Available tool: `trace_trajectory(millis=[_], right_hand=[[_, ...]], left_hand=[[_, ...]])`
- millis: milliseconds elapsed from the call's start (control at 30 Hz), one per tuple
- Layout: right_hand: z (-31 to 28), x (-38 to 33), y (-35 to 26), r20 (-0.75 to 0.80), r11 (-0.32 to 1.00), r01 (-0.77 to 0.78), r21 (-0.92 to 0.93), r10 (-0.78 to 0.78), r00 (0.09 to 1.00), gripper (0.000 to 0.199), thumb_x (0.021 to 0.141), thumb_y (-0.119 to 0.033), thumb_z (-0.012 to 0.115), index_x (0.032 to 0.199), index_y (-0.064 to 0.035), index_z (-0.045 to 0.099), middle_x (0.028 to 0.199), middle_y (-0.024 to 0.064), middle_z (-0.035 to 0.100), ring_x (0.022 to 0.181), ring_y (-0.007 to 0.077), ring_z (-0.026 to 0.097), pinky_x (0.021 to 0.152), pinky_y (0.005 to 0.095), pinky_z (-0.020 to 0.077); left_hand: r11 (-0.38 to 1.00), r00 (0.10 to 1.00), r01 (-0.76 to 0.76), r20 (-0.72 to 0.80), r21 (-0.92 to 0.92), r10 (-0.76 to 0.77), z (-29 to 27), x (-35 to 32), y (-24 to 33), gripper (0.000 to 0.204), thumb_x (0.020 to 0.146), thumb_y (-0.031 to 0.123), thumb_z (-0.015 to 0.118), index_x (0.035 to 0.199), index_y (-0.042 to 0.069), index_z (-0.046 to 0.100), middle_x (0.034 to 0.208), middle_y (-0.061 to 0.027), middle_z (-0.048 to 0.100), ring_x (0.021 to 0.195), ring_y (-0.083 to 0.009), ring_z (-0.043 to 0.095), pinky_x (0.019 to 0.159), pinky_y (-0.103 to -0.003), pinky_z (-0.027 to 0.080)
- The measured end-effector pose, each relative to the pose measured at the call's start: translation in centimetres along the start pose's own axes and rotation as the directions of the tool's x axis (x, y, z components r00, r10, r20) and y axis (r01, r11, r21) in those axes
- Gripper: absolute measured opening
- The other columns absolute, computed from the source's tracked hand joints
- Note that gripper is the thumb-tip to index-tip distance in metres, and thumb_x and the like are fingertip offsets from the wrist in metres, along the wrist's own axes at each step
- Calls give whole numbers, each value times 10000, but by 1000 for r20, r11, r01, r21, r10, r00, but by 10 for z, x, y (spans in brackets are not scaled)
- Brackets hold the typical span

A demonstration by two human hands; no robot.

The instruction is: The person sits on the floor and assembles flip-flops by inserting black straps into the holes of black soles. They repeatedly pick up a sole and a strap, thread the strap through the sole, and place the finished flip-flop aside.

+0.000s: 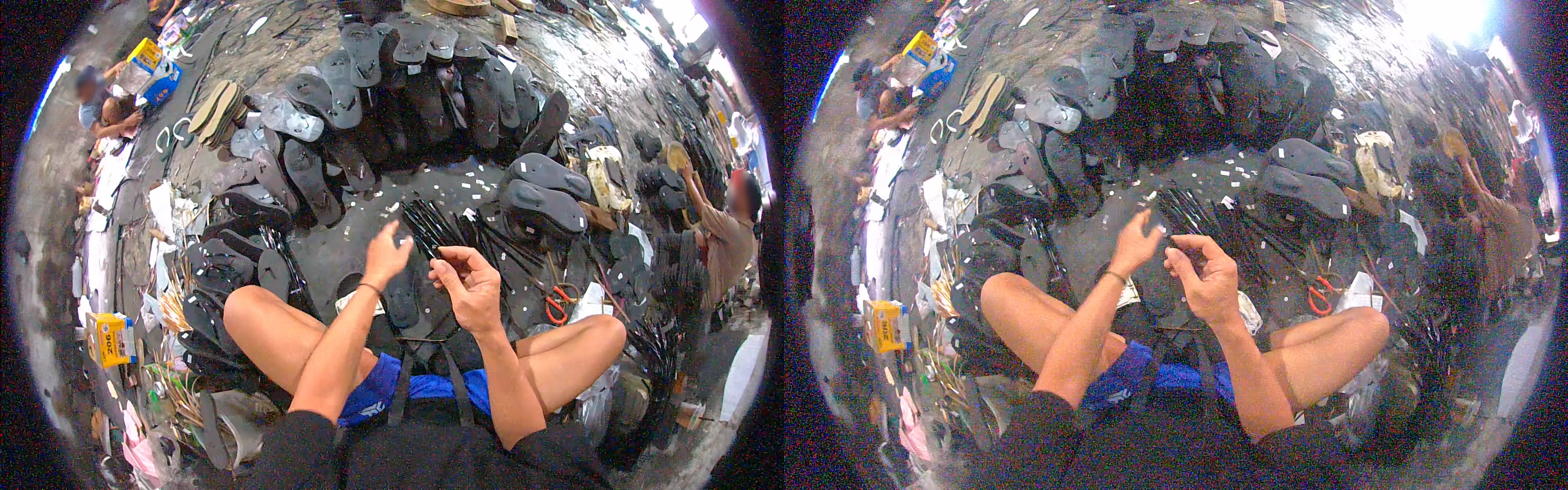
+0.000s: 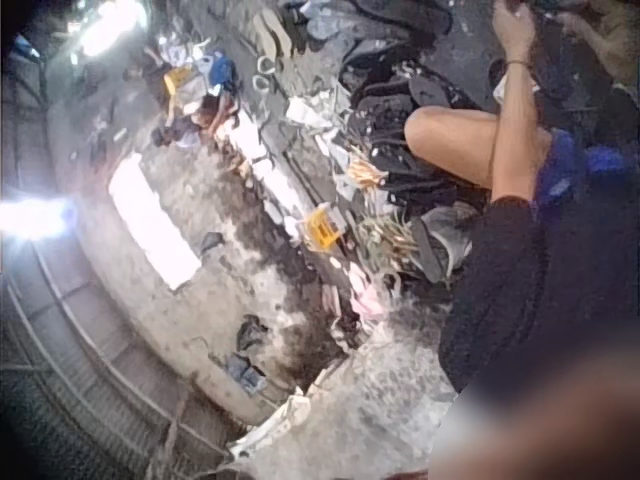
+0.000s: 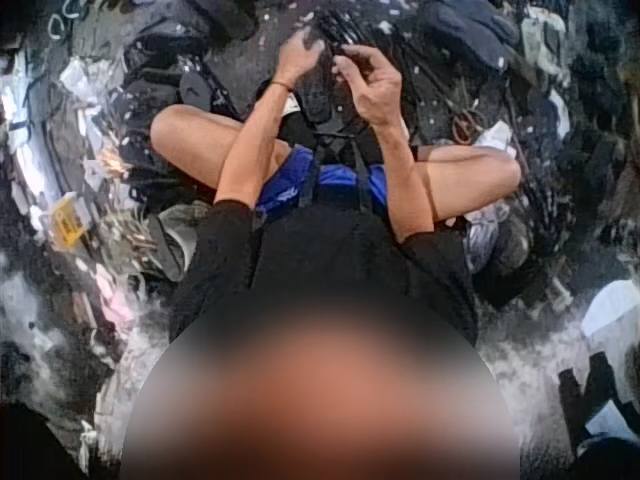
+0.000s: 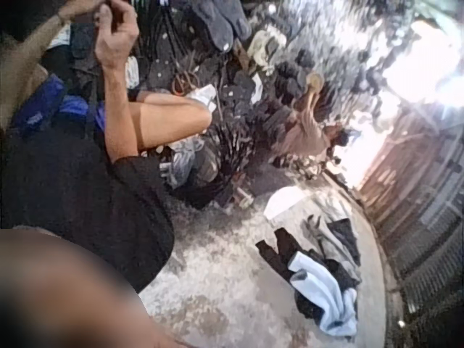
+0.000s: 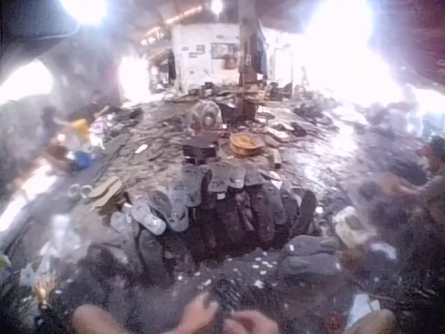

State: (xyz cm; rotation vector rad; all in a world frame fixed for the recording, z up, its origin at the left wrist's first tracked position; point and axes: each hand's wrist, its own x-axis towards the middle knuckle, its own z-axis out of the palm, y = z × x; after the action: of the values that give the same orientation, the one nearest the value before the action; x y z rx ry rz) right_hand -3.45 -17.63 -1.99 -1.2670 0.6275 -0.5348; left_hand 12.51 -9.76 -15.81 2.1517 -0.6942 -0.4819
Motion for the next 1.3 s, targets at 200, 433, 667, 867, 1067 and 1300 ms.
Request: trace_trajectory(millis=[200, 433, 667, 867, 1067, 1300], right_hand=[[-14, -3, -8, -54, 972, 17, -236, -30, 998, 162, 925, -110, 710, 1047, -4, 709, 876, 35, 717, 760, 75, 637, 688, 232, 514], [-24, 1, -16, -43, 958, -76, -278, 67, 997, 218, 891, -210, 756, 980, -12, 736, 837, 38, 729, 743, 84, 644, 688, 253, 517], [-11, -29, -35, 173, 877, 162, -452, -92, 981, 166, 856, -135, 762, 951, -5, 722, 831, 50, 718, 745, 92, 638, 674, 256, 507], [-13, -51, -52, 251, 780, 311, -544, -202, 947, 160, 808, -124, 757, 894, 3, 711, 858, 116, 712, 793, 220, 689, 721, 322, 528], [-18, -68, -61, 264, 846, 79, -527, 75, 962, 210, 824, -204, 780, 903, -16, 727, 876, 103, 727, 783, 190, 690, 729, 316, 534], [-16, -72, -34, 192, 830, 124, -544, -21, 981, 149, 823, -130, 772, 885, -3, 725, 774, 93, 718, 691, 134, 654, 657, 289, 515]], left_hand=[[923, 966, 242, 14, 300, -259, 61, -32, -43, 961, 761, 304, 825, 1465, -73, 289, 1363, -285, 466, 1299, -453, 436, 1098, -498, 356], [795, 999, 1, -38, -606, -30, -25, -48, 59, 447, 814, 98, 741, 1216, -14, 581, 1035, -91, 696, 906, -165, 646, 837, -316, 528], [800, 999, 44, 9, -598, -47, -89, -133, 121, 394, 837, 19, 733, 1203, -10, 590, 1024, -61, 699, 910, -119, 656, 806, -268, 539], [925, 997, 74, 7, -374, -77, -98, -161, 126, 392, 829, 99, 750, 1179, -9, 613, 996, -60, 703, 899, -111, 651, 795, -275, 537], [866, 996, 82, 59, -494, -61, -98, -181, 127, 328, 862, 94, 738, 1159, 17, 619, 950, -31, 682, 864, -81, 621, 768, -252, 524], [921, 983, -184, -69, -344, 171, -93, -188, 122, 383, 816, 10, 715, 1195, 28, 657, 1031, -59, 631, 930, -119, 611, 752, -241, 514]])
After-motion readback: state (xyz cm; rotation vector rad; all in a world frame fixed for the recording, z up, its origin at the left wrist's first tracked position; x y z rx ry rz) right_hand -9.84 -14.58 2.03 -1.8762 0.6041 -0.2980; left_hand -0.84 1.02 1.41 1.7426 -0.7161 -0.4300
